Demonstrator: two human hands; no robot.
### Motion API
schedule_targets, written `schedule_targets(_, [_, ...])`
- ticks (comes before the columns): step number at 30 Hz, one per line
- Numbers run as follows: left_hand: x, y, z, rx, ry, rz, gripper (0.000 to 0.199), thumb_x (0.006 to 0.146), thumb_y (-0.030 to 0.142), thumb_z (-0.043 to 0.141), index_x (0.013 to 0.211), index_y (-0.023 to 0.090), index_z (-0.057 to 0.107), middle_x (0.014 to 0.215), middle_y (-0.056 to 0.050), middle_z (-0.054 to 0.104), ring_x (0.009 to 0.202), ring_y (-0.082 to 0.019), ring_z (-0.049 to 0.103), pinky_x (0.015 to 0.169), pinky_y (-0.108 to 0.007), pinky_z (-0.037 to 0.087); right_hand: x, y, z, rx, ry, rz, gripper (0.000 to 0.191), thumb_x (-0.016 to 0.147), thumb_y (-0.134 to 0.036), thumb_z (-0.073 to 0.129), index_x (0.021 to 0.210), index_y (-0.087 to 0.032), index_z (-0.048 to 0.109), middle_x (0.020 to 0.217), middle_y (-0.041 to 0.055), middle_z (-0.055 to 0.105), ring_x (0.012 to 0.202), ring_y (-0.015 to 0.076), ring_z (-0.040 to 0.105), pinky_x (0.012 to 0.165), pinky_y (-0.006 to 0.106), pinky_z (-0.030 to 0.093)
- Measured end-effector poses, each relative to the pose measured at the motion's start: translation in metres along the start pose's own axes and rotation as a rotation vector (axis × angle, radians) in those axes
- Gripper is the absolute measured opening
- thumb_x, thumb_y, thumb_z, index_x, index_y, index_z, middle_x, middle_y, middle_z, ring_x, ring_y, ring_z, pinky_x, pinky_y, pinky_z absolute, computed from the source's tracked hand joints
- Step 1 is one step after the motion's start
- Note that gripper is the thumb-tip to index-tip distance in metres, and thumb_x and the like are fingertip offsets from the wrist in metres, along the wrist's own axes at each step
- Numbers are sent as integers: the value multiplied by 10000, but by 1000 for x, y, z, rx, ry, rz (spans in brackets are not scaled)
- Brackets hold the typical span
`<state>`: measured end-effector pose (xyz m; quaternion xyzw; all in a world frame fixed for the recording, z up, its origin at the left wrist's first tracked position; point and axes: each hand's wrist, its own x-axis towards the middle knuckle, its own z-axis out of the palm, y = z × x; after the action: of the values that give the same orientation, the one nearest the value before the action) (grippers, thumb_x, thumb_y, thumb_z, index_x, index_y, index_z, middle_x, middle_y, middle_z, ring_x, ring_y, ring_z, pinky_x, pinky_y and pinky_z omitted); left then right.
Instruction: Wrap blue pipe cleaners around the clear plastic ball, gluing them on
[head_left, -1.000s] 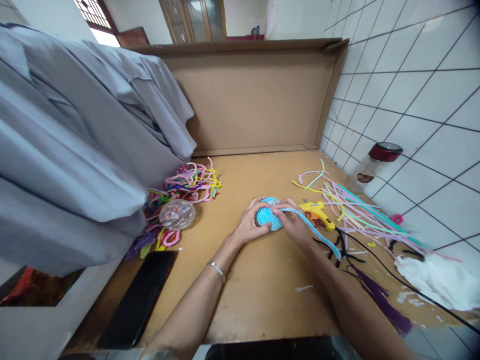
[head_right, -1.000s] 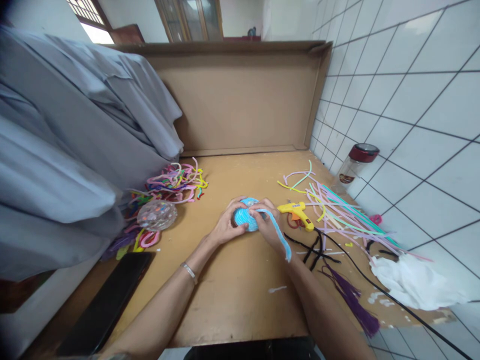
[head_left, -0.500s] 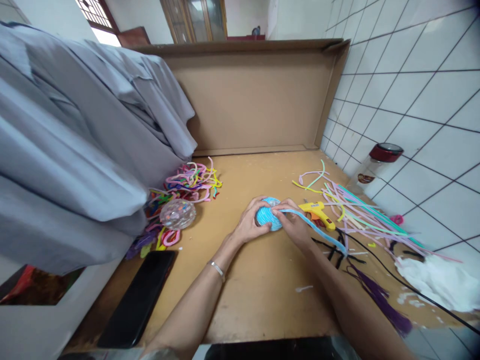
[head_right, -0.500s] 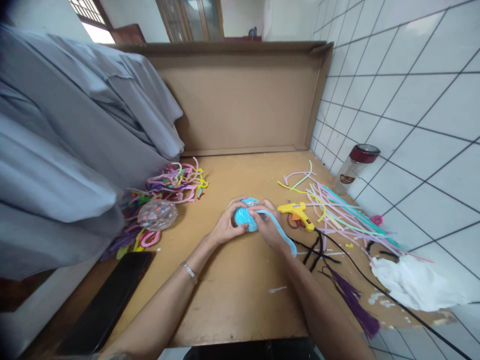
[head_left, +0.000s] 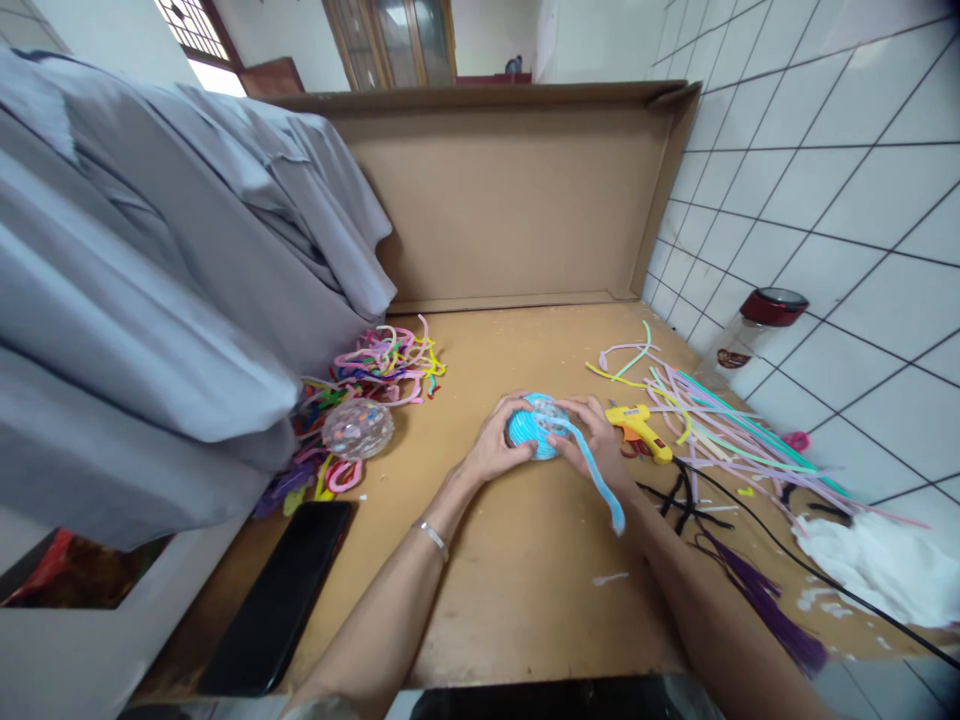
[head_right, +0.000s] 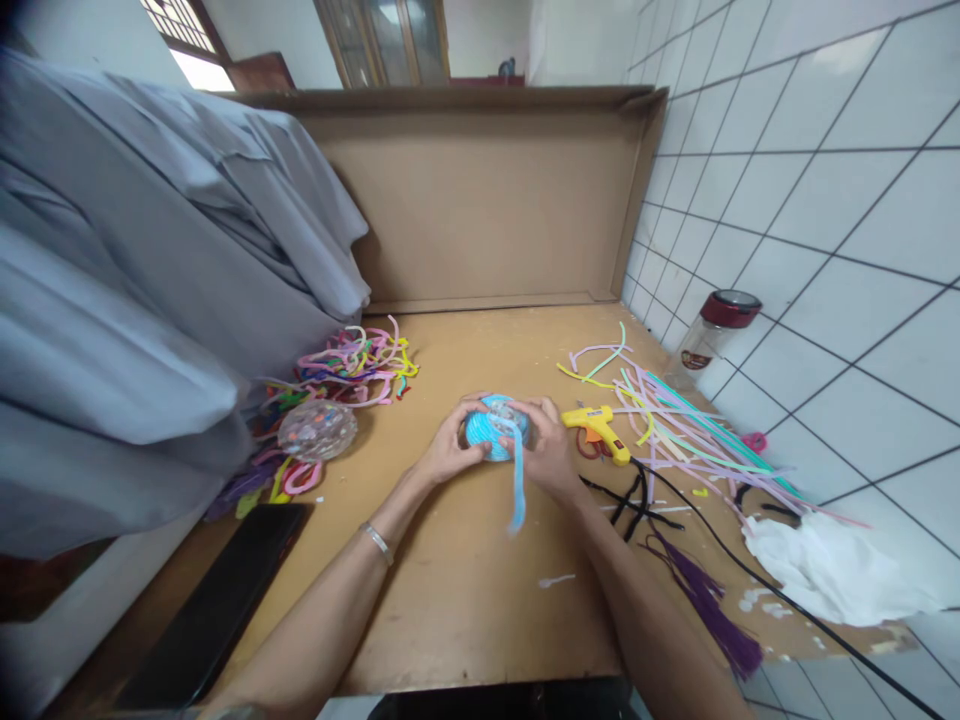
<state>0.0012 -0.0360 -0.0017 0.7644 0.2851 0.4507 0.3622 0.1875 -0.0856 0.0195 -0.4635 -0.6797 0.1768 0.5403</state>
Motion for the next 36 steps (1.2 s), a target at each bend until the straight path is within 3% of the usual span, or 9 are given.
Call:
schedule_targets(4, [-2,1,-5,-13,-27,-8,469,695,272,648,1141,224,508,1374,-111,477,1311,-292,448,1099,-466,353,0,11,-2,22,-152,6,674,705,-379,729,1323,-227,507,1315,134,525,1259,297,489,1071,472,395])
schedule_targets(8, [-4,-2,-7,-12,-46,-24,480,775,443,654,1171,224,494,1428,-136,420,1379,-299,373,1120,-467,329,-3,20,3,31,-201,65,736,689,-364,729,1356,-200,466,1336,157,529,1251,315,503,1059,491,409])
schedule_targets(11, [-4,-6,-4,17,-31,-38,693,659,558,762,1192,223,471,1466,-159,353,1417,-331,304,1141,-501,285,-5,23,8,19,-166,128,740,684,-367,728,1353,-190,467,1335,163,531,1233,321,517,1023,500,442])
schedule_targets(14, [-3,-11,2,43,-5,-48,865,524,554,849,1219,226,453,1484,-165,300,1417,-355,289,1157,-519,255,-7,24,11,-9,-126,173,744,673,-380,730,1348,-196,476,1322,153,543,1217,317,526,1001,502,461])
schedule_targets(18, [-3,-13,9,17,28,-65,886,499,476,879,1233,229,448,1392,-135,400,1340,-333,389,1128,-490,323,-8,23,13,-41,-90,195,686,710,-423,697,1327,-196,503,1280,143,571,1173,299,553,962,478,491])
schedule_targets(23, [-3,-7,8,-47,91,-91,752,539,399,851,1166,220,475,1257,-95,497,1183,-280,519,1045,-446,412,-12,17,16,-50,-93,171,564,788,-432,614,1285,-181,527,1211,147,605,1064,266,605,868,424,534])
schedule_targets(28, [-3,4,3,4,62,-107,679,511,300,826,1105,195,516,1178,-84,539,1094,-272,556,968,-435,457,-16,0,17,-195,36,-7,388,818,-363,591,1164,-186,581,1089,115,618,1039,253,583,920,441,485])
schedule_targets(31, [-2,10,4,46,53,-52,662,500,250,819,1091,196,528,1162,-82,528,1100,-270,548,978,-437,453,-15,-9,16,-305,129,-107,270,838,-341,584,1059,-192,622,973,88,607,957,240,573,865,419,478])
schedule_targets(36, [-2,12,7,99,34,27,638,521,200,788,1108,211,537,1145,-77,532,1102,-258,547,987,-425,454,-9,-13,19,-385,117,-235,177,887,-295,547,1009,-203,636,904,63,611,853,205,567,771,356,448])
